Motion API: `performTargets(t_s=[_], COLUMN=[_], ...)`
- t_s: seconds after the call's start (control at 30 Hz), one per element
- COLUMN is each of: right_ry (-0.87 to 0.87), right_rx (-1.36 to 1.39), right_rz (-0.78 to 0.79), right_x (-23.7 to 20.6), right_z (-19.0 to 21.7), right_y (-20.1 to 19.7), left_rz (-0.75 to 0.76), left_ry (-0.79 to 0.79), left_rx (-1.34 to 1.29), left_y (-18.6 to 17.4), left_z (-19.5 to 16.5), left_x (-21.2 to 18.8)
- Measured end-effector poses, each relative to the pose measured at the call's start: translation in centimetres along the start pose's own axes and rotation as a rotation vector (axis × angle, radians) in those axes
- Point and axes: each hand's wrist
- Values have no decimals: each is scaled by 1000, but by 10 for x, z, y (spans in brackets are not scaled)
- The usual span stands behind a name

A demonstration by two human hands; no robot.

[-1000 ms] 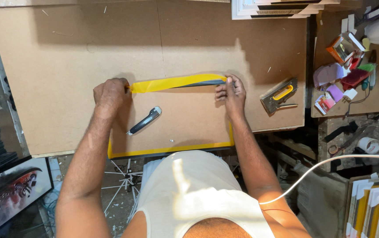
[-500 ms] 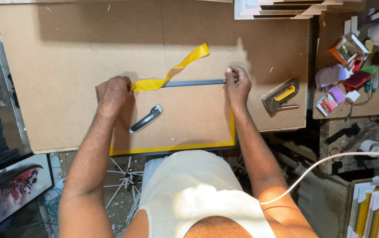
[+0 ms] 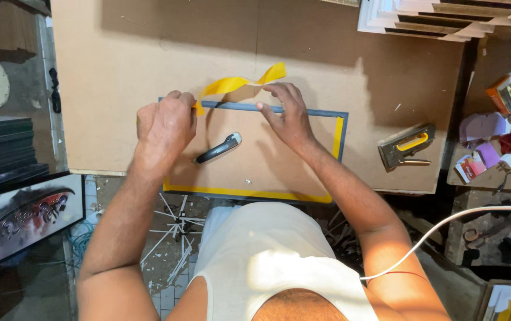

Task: The person assembles picture frames by applying yellow tape to the edges of a cardboard backing, cutting the tape with a utility knife, and securing a white paper insert with a staple gun. The person repeats this process for multiple frames, stacking the finished frames on the table.

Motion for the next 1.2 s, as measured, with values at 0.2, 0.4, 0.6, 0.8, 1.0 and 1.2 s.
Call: performTargets(t_s=[0.2, 0.4, 0.6, 0.8, 1.0, 1.2], right_ry=[-410, -816, -661, -395, -178, 155], right_rx=[159, 635, 841, 557, 448, 333], right_rz=[180, 639, 793, 688, 626, 554], right_x=[19, 14, -27, -83, -135, -173], right_z=[93, 136, 144, 153, 178, 183], right_y=[-34, -18, -10, -27, -41, -43], left_rz=[145, 492, 507, 470, 511, 555], left_ry=[209, 456, 636, 517, 339, 164], left_rx=[157, -76, -376, -316, -169, -133], left_y=[-112, -171, -189, -180, -169, -152], left_z=[-46, -65, -38, -1, 27, 51], left_x=[-77, -114, -152, -197, -219, -222])
Point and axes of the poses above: each hand's wrist, its own x-axis towards the middle knuckle, its own y-axis out of the palm, z = x × y, and after that the axes turned 15 degrees about z, right-handed
